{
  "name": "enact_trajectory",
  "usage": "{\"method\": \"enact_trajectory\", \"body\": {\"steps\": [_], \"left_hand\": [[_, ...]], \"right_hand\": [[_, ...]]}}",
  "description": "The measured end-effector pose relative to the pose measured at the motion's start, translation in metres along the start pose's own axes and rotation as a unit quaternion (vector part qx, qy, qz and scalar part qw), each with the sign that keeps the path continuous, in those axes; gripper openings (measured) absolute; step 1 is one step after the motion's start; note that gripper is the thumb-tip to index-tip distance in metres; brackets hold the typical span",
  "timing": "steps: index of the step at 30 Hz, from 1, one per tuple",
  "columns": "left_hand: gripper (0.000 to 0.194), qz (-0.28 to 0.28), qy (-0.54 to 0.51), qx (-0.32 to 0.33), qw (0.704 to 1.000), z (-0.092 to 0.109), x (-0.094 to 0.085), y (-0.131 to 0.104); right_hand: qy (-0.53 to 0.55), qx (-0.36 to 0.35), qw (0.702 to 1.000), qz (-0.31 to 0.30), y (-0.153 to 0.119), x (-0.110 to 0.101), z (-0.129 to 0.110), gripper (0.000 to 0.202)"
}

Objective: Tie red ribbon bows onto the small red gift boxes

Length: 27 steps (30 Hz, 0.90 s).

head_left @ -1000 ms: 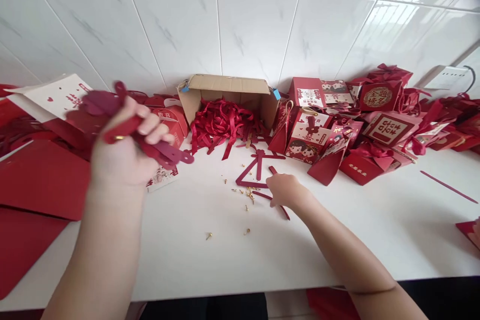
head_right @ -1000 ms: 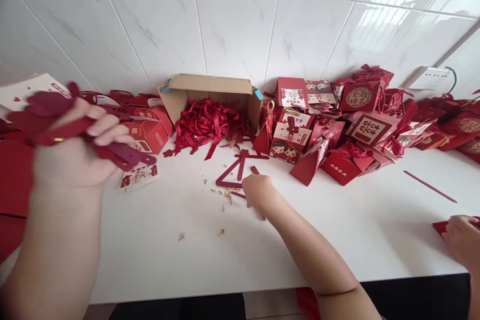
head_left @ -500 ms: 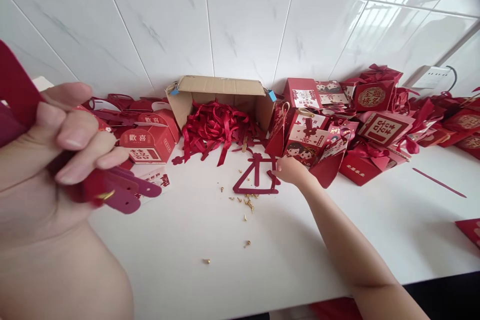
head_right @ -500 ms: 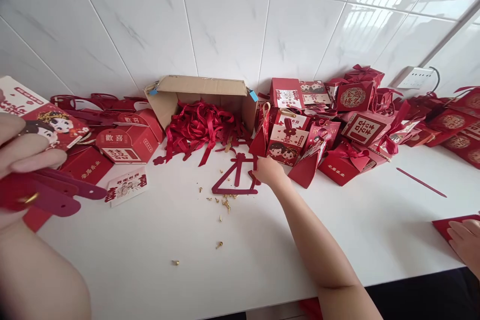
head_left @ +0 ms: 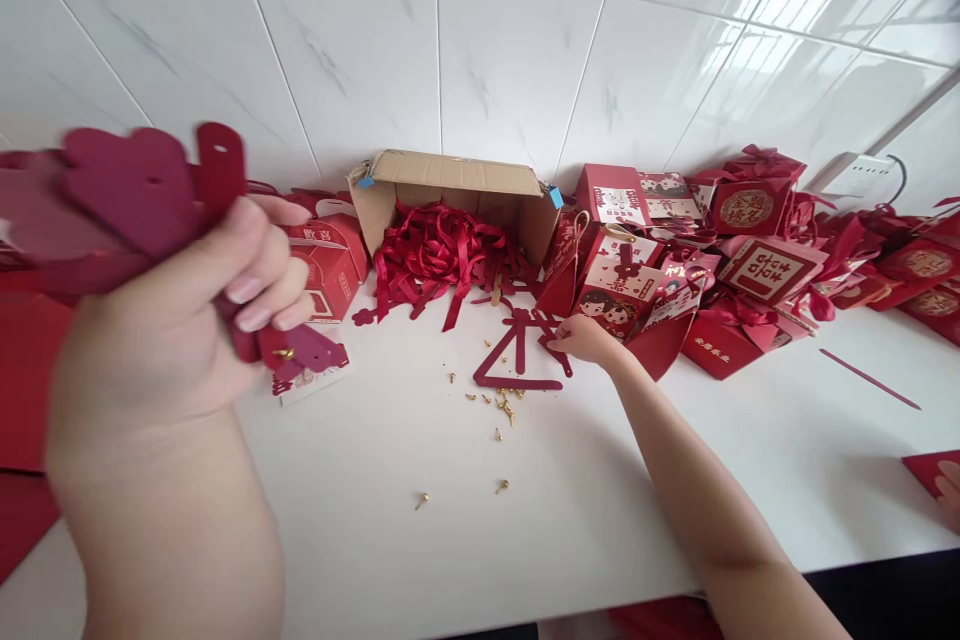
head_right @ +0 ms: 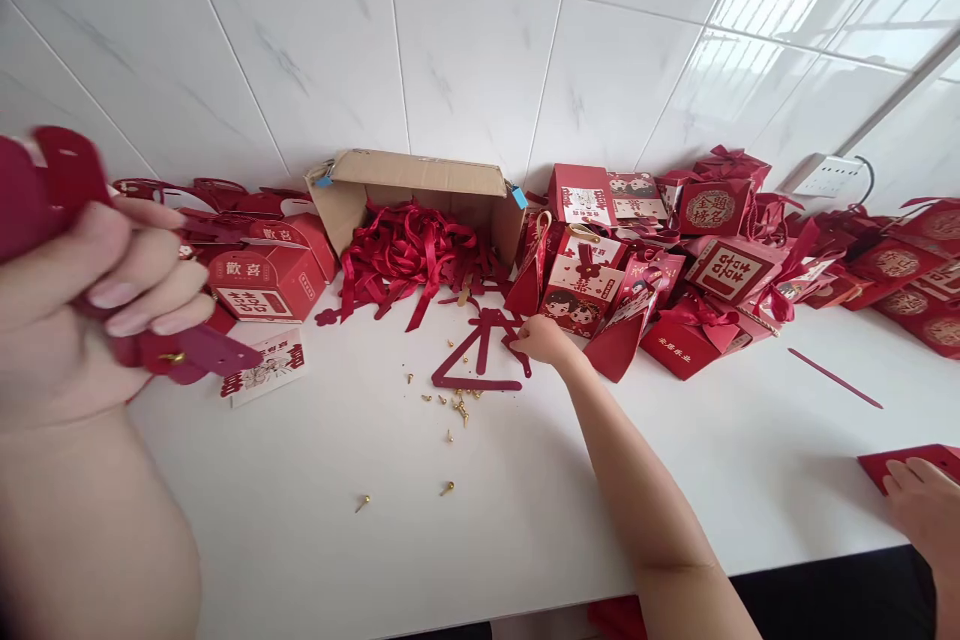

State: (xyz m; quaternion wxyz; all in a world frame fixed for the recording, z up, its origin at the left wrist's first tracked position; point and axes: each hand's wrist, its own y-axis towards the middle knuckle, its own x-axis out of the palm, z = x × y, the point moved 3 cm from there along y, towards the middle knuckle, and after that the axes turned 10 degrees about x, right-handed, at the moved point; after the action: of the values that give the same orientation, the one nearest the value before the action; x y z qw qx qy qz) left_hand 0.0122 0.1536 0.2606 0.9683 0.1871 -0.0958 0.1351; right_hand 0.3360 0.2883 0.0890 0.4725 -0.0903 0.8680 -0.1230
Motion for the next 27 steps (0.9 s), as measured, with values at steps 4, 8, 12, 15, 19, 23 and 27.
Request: {"method": "enact_trajectory", "body": {"steps": [4,8,12,15,19,23,27], "left_hand": [[0.021,-0.049,0.053,0.016,0.997,-0.018,0.015,0.004],[0.037,-0.091,0.106,-0.105,0.985,-0.078,0.029,0.011],[0.031,-0.131,0.039,-0.175,0.975,-0.122,0.058,0.005],[0.027,-0.129,-0.008,-0.191,0.973,-0.132,0.073,-0.002],[0.037,-0.111,-0.071,-0.232,0.964,-0.136,0.073,-0.002],[0.051,-0.105,-0.125,-0.273,0.948,-0.142,0.07,0.003],[0.046,-0.123,-0.157,-0.289,0.936,-0.145,0.073,0.003]], "right_hand": [[0.15,-0.04,0.987,0.033,-0.01,-0.012,-0.01,0.029],[0.292,-0.105,0.95,0.04,-0.027,-0.014,-0.039,0.04],[0.374,-0.139,0.915,0.05,-0.037,-0.013,-0.07,0.04],[0.411,-0.154,0.899,0.022,-0.041,-0.011,-0.088,0.037],[0.441,-0.172,0.881,-0.009,-0.045,-0.008,-0.102,0.031],[0.448,-0.189,0.873,-0.04,-0.051,-0.007,-0.105,0.024],[0.46,-0.19,0.865,-0.072,-0.054,-0.006,-0.105,0.021]]}}
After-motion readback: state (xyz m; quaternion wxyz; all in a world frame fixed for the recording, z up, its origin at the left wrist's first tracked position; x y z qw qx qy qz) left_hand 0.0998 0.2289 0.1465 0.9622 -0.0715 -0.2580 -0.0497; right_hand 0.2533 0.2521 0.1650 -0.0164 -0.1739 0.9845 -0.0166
